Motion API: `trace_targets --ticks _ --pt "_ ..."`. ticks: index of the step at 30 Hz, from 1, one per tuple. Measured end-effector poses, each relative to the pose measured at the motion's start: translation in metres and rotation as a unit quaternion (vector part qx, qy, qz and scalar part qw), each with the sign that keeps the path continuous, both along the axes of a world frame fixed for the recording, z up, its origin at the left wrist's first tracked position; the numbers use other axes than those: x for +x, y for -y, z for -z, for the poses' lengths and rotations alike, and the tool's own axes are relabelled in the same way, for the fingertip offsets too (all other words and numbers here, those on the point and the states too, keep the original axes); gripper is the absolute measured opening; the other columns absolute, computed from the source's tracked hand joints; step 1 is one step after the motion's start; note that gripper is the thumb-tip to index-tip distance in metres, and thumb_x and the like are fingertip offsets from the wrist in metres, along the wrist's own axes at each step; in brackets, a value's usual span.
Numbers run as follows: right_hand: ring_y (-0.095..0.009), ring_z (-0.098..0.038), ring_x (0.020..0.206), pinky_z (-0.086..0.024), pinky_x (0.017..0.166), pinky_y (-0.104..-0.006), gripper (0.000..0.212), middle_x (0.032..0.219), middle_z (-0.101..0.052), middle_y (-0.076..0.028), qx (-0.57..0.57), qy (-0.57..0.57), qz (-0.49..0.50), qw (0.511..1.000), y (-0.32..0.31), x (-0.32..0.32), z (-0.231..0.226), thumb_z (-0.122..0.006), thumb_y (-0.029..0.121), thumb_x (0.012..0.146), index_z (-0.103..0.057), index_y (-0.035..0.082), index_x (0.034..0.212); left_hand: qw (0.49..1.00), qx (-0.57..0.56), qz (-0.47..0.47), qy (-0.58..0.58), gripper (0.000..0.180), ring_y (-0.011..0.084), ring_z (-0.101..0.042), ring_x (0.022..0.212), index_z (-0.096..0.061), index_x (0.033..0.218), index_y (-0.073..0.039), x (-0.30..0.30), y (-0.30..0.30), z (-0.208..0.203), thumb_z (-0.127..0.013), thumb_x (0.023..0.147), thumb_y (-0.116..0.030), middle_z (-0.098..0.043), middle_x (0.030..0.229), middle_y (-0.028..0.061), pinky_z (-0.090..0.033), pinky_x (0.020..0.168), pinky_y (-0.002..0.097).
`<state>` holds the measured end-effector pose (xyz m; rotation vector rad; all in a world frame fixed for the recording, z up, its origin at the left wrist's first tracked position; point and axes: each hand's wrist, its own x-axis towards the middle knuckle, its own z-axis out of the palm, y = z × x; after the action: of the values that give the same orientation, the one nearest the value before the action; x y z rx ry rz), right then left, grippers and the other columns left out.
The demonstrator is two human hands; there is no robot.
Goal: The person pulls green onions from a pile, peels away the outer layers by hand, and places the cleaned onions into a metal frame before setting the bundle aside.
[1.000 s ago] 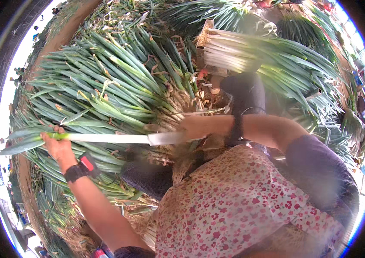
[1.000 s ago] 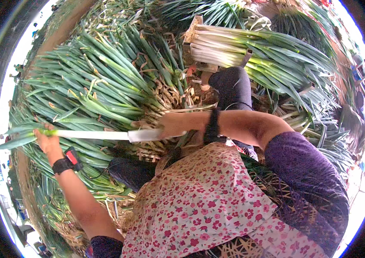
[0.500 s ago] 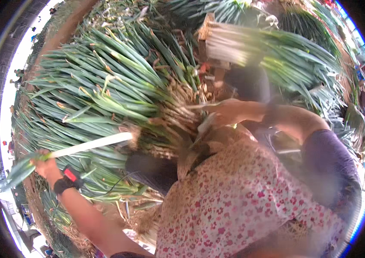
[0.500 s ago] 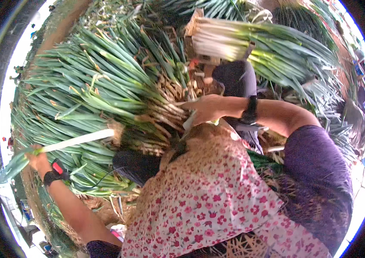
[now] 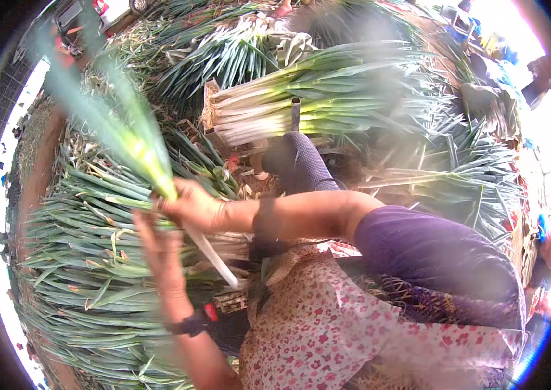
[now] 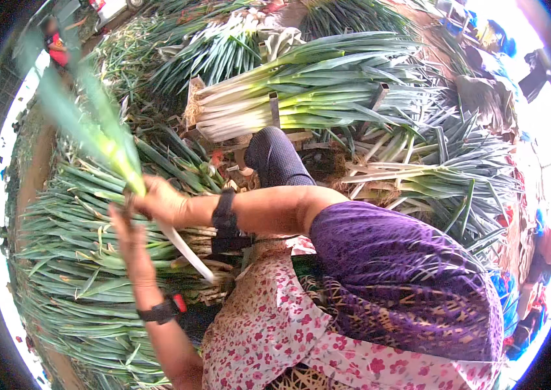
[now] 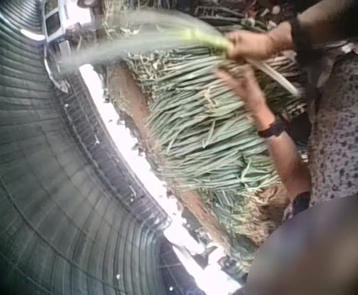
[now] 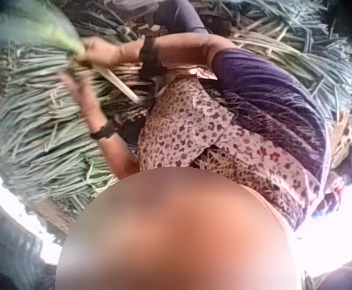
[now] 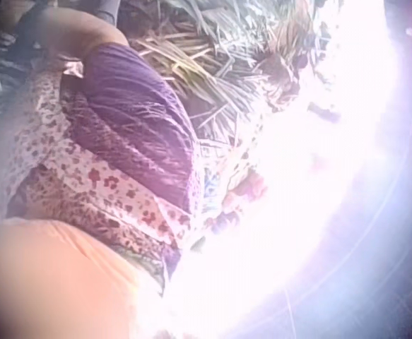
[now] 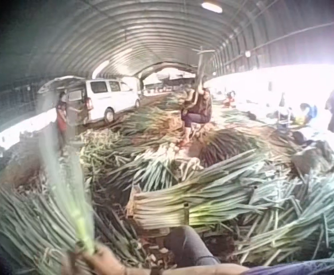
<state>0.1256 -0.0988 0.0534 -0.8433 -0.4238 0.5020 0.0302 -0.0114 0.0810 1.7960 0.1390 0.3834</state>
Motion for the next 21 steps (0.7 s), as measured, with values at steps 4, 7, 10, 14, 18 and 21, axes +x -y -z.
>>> trace_targets --ticks 4,7,10,14,18,21 --pt "-0.015 -0.05 0.05 -0.042 0.048 -0.0271 0.019 0.068 -0.057 -0.004 0.029 -0.08 0.038 0.996 0.055 0.059 -0.003 -0.059 0.023 0.081 -0.056 0.006 0.089 0.965 0.117 0.023 -0.234 0.034 0.0252 -0.059 0.073 -0.053 0.107 -0.001 0.01 0.009 0.092 -0.059 0.076 -0.015 -0.06 0.086 0.0196 -0.046 0.067 0.0338" --pt "-0.02 -0.061 0.08 -0.052 0.073 -0.0361 0.027 0.086 -0.062 -0.01 -0.046 -0.109 0.096 0.988 0.152 0.107 -0.011 -0.06 0.022 0.08 -0.058 0.003 0.098 0.95 0.268 -0.018 -0.159 0.03 0.0281 -0.057 0.079 -0.053 0.104 -0.003 0.02 0.013 0.092 -0.059 0.076 -0.013 -0.057 0.086 0.0169 -0.044 0.073 0.0358" --pt "-0.022 -0.059 0.092 -0.049 0.082 -0.035 0.038 0.101 -0.06 -0.009 -0.243 0.088 0.187 0.948 0.256 0.173 0.014 -0.064 0.018 0.078 -0.053 0.004 0.111 0.93 0.347 -0.109 -0.048 0.035 0.0301 -0.053 0.091 -0.052 0.108 -0.005 0.034 -0.001 0.109 -0.061 0.076 -0.015 -0.055 0.099 0.0153 -0.042 0.08 0.0375" --pt "-0.022 -0.058 0.087 -0.051 0.078 -0.0314 0.032 0.106 -0.056 -0.006 -0.312 0.11 0.353 0.875 0.322 0.21 0.028 -0.062 0.013 0.08 -0.055 0.006 0.11 0.951 0.23 -0.085 -0.19 0.04 0.0283 -0.05 0.104 -0.048 0.116 -0.003 0.022 -0.013 0.127 -0.06 0.08 -0.016 -0.051 0.113 0.0173 -0.039 0.088 0.037" --pt "-0.023 -0.056 0.085 -0.052 0.07 -0.0325 0.024 0.097 -0.056 -0.011 -0.215 -0.014 0.367 0.905 0.353 0.257 0.057 -0.059 0.015 0.084 -0.054 0.004 0.105 0.961 -0.019 -0.082 -0.264 0.039 0.0222 -0.045 0.113 -0.047 0.117 0.003 -0.001 -0.013 0.156 -0.055 0.084 -0.015 -0.047 0.123 0.0153 -0.034 0.095 0.0328" --pt "-0.024 -0.055 0.087 -0.053 0.068 -0.0334 0.026 0.095 -0.056 -0.012 -0.216 -0.054 0.398 0.89 0.363 0.289 0.1 -0.06 0.017 0.083 -0.053 0.003 0.103 0.93 -0.144 -0.118 -0.318 0.041 0.0222 -0.047 0.11 -0.047 0.119 0.001 -0.015 -0.009 0.17 -0.054 0.085 -0.021 -0.049 0.121 0.0126 -0.036 0.091 0.0329"
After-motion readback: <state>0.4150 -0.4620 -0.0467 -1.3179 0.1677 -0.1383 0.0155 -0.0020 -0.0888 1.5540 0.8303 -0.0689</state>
